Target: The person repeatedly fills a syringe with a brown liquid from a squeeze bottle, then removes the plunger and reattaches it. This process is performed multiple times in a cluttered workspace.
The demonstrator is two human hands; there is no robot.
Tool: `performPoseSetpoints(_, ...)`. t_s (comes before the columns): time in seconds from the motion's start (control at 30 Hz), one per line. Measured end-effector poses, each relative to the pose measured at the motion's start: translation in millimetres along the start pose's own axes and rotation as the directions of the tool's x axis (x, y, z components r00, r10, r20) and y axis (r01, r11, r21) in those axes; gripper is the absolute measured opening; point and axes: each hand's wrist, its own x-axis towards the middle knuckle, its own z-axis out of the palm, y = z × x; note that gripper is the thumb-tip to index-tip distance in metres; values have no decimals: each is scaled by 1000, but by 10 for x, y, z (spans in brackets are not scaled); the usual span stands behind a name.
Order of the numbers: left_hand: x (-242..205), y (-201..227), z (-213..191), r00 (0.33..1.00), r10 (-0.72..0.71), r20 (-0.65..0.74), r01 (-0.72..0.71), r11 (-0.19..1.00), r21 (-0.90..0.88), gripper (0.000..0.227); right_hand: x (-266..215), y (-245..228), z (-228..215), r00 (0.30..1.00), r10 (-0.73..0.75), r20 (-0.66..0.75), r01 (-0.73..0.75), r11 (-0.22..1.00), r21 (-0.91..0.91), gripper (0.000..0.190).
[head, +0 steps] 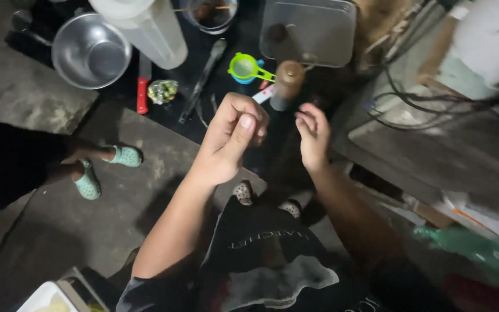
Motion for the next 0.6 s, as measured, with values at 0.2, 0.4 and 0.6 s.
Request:
performPoseSetpoints(0.2,230,353,399,988,118,94,-126,989,77,12,-300,-2254,227,930,-233,284,224,972,63,31)
performPoseSetpoints(0.4,234,204,751,977,165,136,-177,981,84,9,-396,-2940,262,750,-457,478,399,889,224,29)
performPoseSetpoints(0.6,261,201,1180,982,185,-34,-187,981,-55,13,-375,-2820,-218,776,-409,479,461,887,11,18)
